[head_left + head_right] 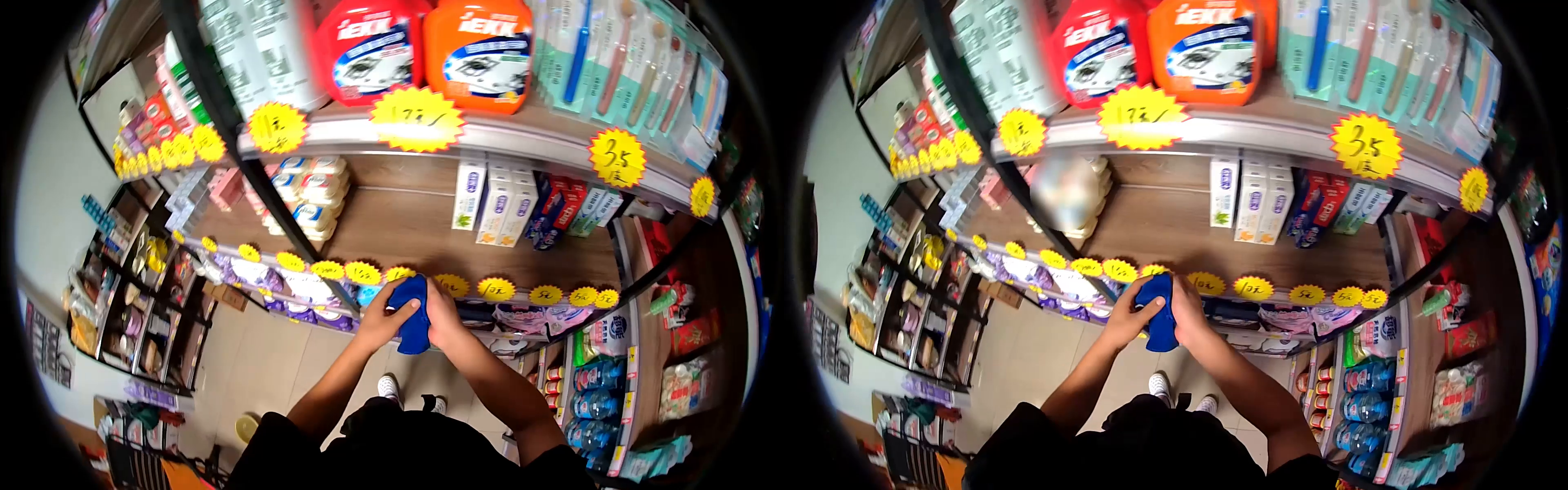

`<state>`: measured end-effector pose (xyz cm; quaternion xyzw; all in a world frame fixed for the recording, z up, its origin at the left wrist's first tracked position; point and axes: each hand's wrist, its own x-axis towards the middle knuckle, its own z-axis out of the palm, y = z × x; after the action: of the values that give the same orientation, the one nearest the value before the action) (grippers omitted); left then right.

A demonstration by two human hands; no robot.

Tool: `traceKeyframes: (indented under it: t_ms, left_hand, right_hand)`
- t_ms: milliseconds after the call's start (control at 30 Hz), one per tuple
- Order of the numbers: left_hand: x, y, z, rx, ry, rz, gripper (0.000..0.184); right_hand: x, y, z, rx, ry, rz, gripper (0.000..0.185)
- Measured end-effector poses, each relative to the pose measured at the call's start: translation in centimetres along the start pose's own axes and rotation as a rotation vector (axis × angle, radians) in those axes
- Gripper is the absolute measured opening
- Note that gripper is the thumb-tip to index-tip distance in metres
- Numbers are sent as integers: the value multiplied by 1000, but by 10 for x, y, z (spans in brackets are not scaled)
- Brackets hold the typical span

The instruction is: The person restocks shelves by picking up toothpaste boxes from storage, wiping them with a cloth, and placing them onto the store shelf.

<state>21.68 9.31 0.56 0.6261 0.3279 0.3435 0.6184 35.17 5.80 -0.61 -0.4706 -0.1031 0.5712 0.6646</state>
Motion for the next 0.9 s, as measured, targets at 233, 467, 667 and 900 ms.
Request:
traceKeyframes:
  t_ms: [233,467,667,900]
  left_hand:
    - [-80,-17,-87,38,439,30,28]
    - [-189,-27,-223,48,642,-99,28]
    - [-296,-23,-357,-88,644,-67,31]
    - [-369,-22,-469,-145,717,-97,33]
  right_hand:
    - [-46,67,53,-274,-438,170,50]
    - [-66,177,151,-474,-748,259,49]
    - [-89,284,273,-512,-878,257,44]
    - [-98,359,389,-488,-980,449,50]
